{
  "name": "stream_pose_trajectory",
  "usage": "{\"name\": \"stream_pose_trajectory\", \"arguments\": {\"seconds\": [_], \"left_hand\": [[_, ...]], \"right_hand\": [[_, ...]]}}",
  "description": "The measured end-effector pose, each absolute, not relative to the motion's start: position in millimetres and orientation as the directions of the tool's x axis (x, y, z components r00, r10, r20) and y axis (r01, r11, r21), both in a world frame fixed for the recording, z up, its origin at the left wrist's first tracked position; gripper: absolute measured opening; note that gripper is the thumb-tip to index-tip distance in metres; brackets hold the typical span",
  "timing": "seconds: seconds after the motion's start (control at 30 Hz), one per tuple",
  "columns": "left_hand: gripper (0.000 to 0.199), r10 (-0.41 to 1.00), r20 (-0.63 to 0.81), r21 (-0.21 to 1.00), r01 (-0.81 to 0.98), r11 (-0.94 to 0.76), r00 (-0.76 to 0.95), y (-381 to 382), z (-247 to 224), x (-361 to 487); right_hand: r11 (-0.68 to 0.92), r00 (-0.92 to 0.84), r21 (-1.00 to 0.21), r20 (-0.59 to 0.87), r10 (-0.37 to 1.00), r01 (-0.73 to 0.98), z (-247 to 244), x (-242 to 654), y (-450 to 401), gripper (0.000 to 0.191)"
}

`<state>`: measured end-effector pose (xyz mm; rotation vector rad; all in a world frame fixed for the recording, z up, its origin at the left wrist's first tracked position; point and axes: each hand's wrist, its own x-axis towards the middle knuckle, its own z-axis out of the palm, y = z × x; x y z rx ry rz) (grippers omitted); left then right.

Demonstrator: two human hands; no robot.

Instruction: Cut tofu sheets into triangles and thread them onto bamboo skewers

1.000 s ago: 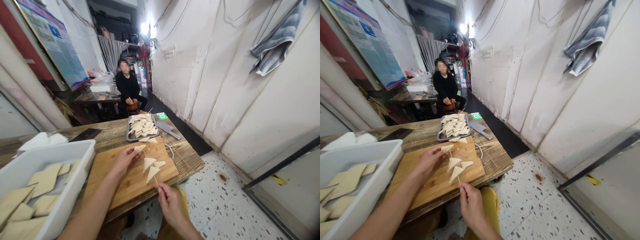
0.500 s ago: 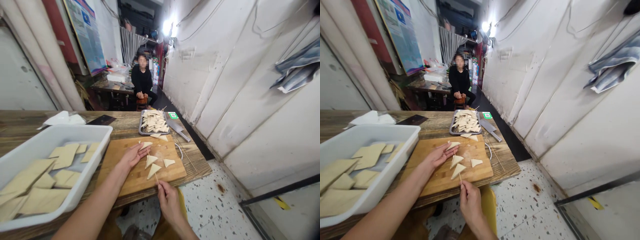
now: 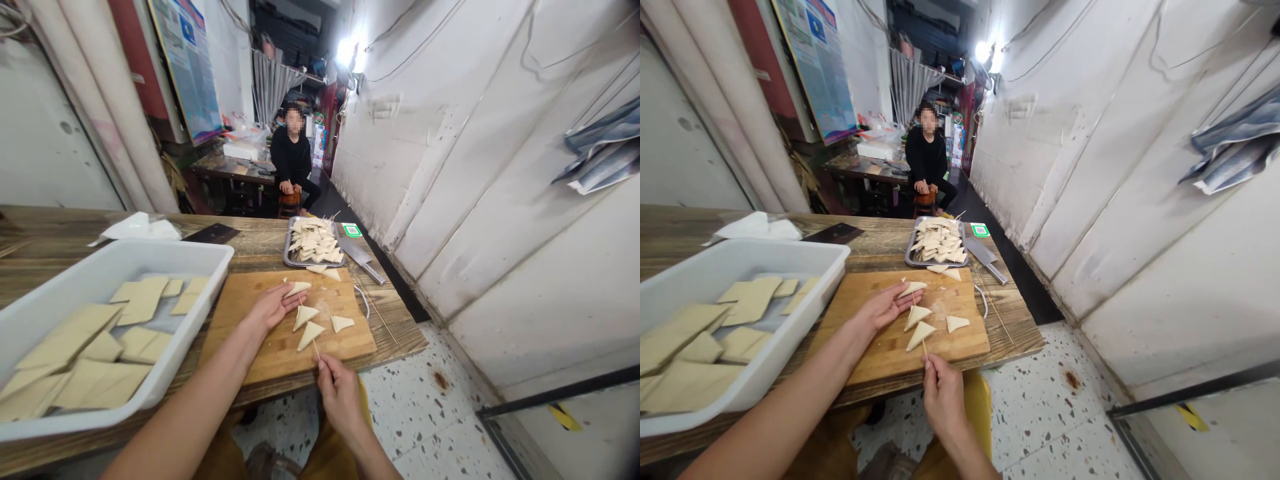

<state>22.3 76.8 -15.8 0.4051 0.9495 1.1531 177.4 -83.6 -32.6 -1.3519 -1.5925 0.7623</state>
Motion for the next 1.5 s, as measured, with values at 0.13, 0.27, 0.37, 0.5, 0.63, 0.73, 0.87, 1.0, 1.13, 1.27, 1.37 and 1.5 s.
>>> {"name": "stream_pose_trajectory", "arguments": {"seconds": [0.13, 0.27, 0.37, 0.5, 0.63, 0.73, 0.87, 1.0, 1.13, 1.27, 1.37, 1.5], "left_hand": [[0.009, 0.898, -0.429, 0.705, -0.586, 0.399, 0.096, 76.2, -15.0, 21.8], [0.011, 0.895, -0.434, 0.702, -0.585, 0.406, 0.101, 76.0, -14.7, 21.1], [0.011, 0.894, -0.438, 0.7, -0.587, 0.408, 0.099, 75.5, -13.9, 21.1], [0.01, 0.897, -0.433, 0.702, -0.589, 0.401, 0.095, 74.4, -12.4, 21.6], [0.009, 0.902, -0.422, 0.712, -0.581, 0.394, 0.095, 73.8, -12.5, 21.7], [0.01, 0.908, -0.408, 0.728, -0.566, 0.386, 0.095, 73.5, -13.3, 21.5], [0.013, 0.916, -0.384, 0.752, -0.535, 0.385, 0.119, 71.8, -12.9, 21.7], [0.014, 0.917, -0.375, 0.765, -0.514, 0.389, 0.136, 70.1, -11.5, 22.3], [0.016, 0.919, -0.369, 0.774, -0.501, 0.387, 0.14, 69.5, -11.8, 22.1], [0.015, 0.918, -0.362, 0.784, -0.481, 0.392, 0.159, 68.9, -11.9, 21.4], [0.015, 0.917, -0.363, 0.785, -0.476, 0.396, 0.164, 67.8, -10.7, 21.4], [0.013, 0.918, -0.36, 0.782, -0.481, 0.395, 0.169, 65.4, -6.8, 22.1]], "right_hand": [[0.216, -0.01, -0.874, 0.235, 0.972, 0.435, -28.2, 176.8, -83.2, 0.032], [0.206, -0.002, -0.879, 0.227, 0.974, 0.429, -25.3, 177.1, -83.5, 0.032], [0.203, -0.005, -0.879, 0.223, 0.975, 0.432, -24.3, 178.4, -84.3, 0.033], [0.214, -0.026, -0.863, 0.228, 0.973, 0.458, -21.4, 180.0, -85.5, 0.034], [0.216, -0.018, -0.861, 0.234, 0.972, 0.459, -20.6, 180.0, -85.4, 0.034], [0.219, -0.017, -0.863, 0.237, 0.971, 0.455, -23.8, 180.7, -84.6, 0.033], [0.221, -0.027, -0.886, 0.231, 0.973, 0.408, -32.5, 186.2, -81.9, 0.033], [0.191, -0.033, -0.934, 0.19, 0.981, 0.301, -39.9, 193.9, -77.1, 0.033], [0.168, -0.055, -0.961, 0.16, 0.986, 0.22, -40.8, 197.1, -72.8, 0.035], [0.142, -0.076, -0.968, 0.129, 0.989, 0.207, -41.2, 196.6, -69.6, 0.036], [0.15, -0.084, -0.966, 0.135, 0.987, 0.21, -42.1, 196.7, -67.0, 0.037], [0.168, -0.075, -0.963, 0.155, 0.985, 0.212, -40.2, 198.1, -63.7, 0.039]]}}
